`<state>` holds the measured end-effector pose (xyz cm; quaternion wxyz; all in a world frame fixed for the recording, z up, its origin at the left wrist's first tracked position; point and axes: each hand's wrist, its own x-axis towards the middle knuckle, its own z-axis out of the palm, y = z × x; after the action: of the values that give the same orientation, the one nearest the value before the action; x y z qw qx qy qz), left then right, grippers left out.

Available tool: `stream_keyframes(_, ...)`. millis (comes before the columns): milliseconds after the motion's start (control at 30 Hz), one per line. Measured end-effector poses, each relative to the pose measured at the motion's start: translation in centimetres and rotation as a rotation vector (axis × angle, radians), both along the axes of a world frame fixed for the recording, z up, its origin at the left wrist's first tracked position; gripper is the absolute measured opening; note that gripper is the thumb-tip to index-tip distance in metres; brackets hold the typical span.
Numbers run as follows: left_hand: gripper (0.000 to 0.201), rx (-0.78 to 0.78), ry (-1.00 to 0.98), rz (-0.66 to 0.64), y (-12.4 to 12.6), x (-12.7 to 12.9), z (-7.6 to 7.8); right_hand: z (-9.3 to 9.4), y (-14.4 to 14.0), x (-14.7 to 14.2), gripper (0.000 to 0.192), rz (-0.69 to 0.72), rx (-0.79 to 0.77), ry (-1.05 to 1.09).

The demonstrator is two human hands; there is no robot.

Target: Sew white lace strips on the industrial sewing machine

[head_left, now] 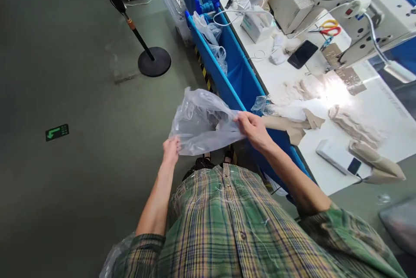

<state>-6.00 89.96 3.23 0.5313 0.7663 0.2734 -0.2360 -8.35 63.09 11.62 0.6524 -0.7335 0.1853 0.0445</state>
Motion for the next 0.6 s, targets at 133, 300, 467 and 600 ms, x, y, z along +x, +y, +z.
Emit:
stream_keyframes(133, 0.085, -0.18, 0.018, 0.028, -2.7, -2.5, 2.2, -0.3, -3.6, -4.7, 0.027, 0.049, -0.734, -0.136)
stream_keyframes(300, 0.085, -0.487, 0.096, -0.113, -6.8, -5.4, 4.9, 0.6, -2.1, -4.8, 0.028, 0.303, -0.712, -0.281)
stream_keyframes(467, 0.084, -0.599, 0.045, -0.085, -7.0, -6.3, 6.6, -5.5, -0.1, -3.1, 0.017, 0.637, -0.145, 0.629)
stream_keyframes(600, 0.082, -0.66, -0.058, -0.019, -5.7, -7.6, 8.6, -10.4, -1.1, -3.8, 0.025, 0.579, -0.066, 0.946)
